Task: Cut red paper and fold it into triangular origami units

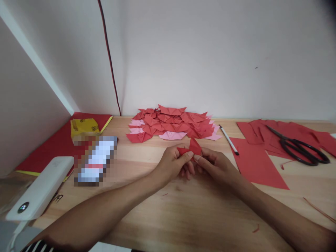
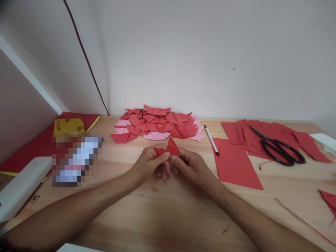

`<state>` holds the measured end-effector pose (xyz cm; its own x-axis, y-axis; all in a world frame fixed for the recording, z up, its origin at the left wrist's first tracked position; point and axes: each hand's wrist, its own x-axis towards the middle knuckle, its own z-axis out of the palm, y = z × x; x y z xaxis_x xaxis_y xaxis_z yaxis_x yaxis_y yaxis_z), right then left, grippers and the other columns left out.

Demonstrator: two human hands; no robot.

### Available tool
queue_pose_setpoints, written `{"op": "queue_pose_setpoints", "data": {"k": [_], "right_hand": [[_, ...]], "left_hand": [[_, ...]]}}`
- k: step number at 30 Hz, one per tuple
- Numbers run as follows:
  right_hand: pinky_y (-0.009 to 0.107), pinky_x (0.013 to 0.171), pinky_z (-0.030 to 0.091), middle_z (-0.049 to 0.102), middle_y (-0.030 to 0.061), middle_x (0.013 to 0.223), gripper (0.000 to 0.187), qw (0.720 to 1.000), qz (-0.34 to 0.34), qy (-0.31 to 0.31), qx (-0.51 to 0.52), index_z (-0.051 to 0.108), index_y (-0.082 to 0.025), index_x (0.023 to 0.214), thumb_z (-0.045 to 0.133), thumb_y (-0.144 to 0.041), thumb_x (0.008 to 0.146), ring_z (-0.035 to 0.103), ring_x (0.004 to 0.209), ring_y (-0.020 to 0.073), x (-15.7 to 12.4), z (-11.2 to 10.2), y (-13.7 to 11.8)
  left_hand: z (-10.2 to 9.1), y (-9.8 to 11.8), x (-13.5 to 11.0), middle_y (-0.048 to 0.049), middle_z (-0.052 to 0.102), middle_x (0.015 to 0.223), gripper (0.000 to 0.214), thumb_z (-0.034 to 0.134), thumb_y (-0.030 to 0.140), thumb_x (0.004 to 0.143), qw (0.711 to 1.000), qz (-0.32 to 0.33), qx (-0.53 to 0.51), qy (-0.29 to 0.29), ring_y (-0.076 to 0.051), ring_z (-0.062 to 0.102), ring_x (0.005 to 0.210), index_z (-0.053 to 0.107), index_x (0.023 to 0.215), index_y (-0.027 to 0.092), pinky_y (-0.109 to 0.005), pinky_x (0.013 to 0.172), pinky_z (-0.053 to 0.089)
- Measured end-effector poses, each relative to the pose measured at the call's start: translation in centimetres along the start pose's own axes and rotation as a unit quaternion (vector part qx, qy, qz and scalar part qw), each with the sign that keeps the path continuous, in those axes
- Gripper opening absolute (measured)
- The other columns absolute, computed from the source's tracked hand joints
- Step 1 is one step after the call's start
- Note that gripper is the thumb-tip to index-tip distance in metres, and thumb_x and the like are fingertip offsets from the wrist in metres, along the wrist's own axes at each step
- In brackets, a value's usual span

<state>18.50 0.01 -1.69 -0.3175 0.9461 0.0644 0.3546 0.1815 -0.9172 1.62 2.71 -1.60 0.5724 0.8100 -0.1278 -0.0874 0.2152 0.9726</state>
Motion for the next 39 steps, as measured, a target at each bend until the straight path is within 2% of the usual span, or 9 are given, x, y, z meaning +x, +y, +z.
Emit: {"op": "queue_pose_setpoints", "data": {"k": [4,10,16,21,25,28,33,39], "right_hand": [[0.024,0.054,0.036,0.05,-0.0031,0.06,0.031,1.0,0.004,0.006,-0.008,0.051,-0.019,0.068,0.044,-0.036,0.094,0.046,0.056,0.0105,-0.1,0.0,0.0],[0.024,0.051,0.033,0.048,-0.0037,0.056,0.034,1.0,0.022,0.017,-0.003,0.048,-0.02,0.066,0.044,-0.041,0.093,0.043,0.052,0.011,0.1,-0.2,-0.1],[0.024,0.054,0.036,0.052,-0.0024,0.06,0.034,0.999,0.036,0.006,0.016,0.051,-0.02,0.068,0.045,-0.041,0.092,0.047,0.055,0.0112,0.1,-0.2,-0.2],[0.024,0.053,0.036,0.052,-0.0023,0.06,0.034,0.998,0.039,0.01,0.047,0.051,-0.019,0.068,0.046,-0.043,0.092,0.046,0.054,0.0108,0.1,-0.2,0.3],[0.024,0.054,0.039,0.054,-0.0008,0.064,0.035,0.996,0.015,-0.022,0.08,0.052,-0.019,0.069,0.046,-0.045,0.092,0.049,0.057,0.0112,0.1,-0.1,0.3],[0.023,0.055,0.04,0.056,-0.0001,0.066,0.034,0.996,0.01,-0.044,0.077,0.054,-0.019,0.072,0.045,-0.046,0.092,0.05,0.059,0.0118,0.1,0.1,-0.2],[0.023,0.054,0.036,0.054,-0.0019,0.061,0.033,0.999,0.017,-0.024,0.029,0.053,-0.02,0.07,0.045,-0.042,0.093,0.048,0.055,0.011,-0.1,0.2,-0.7],[0.023,0.053,0.037,0.054,-0.0024,0.06,0.034,0.999,0.028,-0.023,0.038,0.053,-0.02,0.07,0.045,-0.044,0.092,0.048,0.054,0.0109,0.0,0.1,-0.2]], "left_hand": [[0.1,0.1,0.0,-0.0024,0.063,0.052,0.03,0.054,0.043,0.083,0.999,-0.01,-0.034,0.001,-0.011,0.055,0.036,0.051,0.074,0.014,-0.017,0.035,0.033],[-0.1,0.2,0.0,0.0001,0.06,0.048,0.03,0.058,0.043,0.082,0.999,-0.031,-0.002,0.041,-0.008,0.048,0.031,0.058,0.079,0.012,-0.016,0.033,0.029],[0.0,0.0,0.0,-0.0035,0.059,0.048,0.045,0.049,0.046,0.086,0.999,-0.021,0.025,0.026,-0.007,0.048,0.033,0.056,0.06,0.011,-0.017,0.035,0.029],[-0.2,0.4,0.1,0.0014,0.059,0.048,0.029,0.056,0.043,0.084,0.998,-0.028,0.014,0.056,-0.008,0.048,0.033,0.056,0.084,0.014,-0.017,0.035,0.03],[-0.3,0.8,0.2,-0.002,0.063,0.059,0.035,0.055,0.048,0.083,0.999,-0.014,0.038,-0.003,-0.009,0.053,0.039,0.053,0.079,0.014,-0.017,0.034,0.034],[-0.4,0.9,0.2,0.0002,0.06,0.058,0.032,0.057,0.045,0.083,0.999,0.008,0.044,-0.023,-0.007,0.05,0.038,0.05,0.076,0.015,-0.017,0.035,0.034],[-0.2,0.9,-0.2,0.0054,0.05,0.047,0.028,0.057,0.04,0.084,0.997,0.035,0.067,0.02,-0.005,0.04,0.032,0.052,0.073,0.015,-0.017,0.034,0.031],[-0.1,1.0,-0.1,0.0055,0.048,0.043,0.033,0.058,0.043,0.081,0.995,-0.022,0.079,0.055,-0.005,0.038,0.03,0.054,0.066,0.015,-0.017,0.032,0.029]]}}
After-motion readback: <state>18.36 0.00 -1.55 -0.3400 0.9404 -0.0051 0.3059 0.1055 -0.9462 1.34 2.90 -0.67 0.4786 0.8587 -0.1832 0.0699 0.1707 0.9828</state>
